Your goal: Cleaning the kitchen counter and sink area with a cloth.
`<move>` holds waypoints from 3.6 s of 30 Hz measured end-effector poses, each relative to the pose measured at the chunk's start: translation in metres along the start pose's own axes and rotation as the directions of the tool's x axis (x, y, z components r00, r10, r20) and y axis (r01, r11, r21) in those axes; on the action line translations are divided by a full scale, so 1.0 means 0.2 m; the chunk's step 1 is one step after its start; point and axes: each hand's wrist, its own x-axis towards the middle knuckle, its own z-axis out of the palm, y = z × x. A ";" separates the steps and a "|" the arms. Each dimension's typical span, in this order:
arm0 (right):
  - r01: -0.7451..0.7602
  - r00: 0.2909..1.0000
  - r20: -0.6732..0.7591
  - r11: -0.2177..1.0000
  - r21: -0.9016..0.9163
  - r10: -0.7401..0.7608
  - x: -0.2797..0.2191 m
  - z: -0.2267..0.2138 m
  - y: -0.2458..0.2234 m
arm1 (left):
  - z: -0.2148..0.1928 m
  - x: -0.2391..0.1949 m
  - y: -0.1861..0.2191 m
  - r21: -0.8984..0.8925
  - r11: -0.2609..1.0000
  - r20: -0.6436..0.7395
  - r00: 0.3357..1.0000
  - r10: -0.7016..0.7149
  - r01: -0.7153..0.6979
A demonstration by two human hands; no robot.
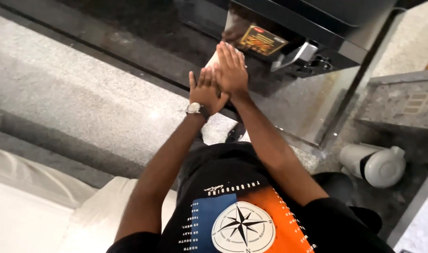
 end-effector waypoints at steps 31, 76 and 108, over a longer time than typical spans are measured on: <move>-0.448 0.880 0.280 0.867 0.217 0.384 -0.73 -0.72 0.08 | 0.03 -0.06 0.49 -0.050 0.896 -0.343 0.850 0.400 -0.441; -0.110 0.992 0.046 0.984 -0.141 0.117 -1.44 -1.12 0.43 | 0.58 -0.25 1.00 -0.184 0.614 0.054 0.616 0.786 -0.768; -0.507 0.860 -0.021 0.860 0.057 0.509 -0.80 -0.49 0.58 | 0.32 0.06 0.79 -0.063 0.932 0.094 0.927 0.362 -0.357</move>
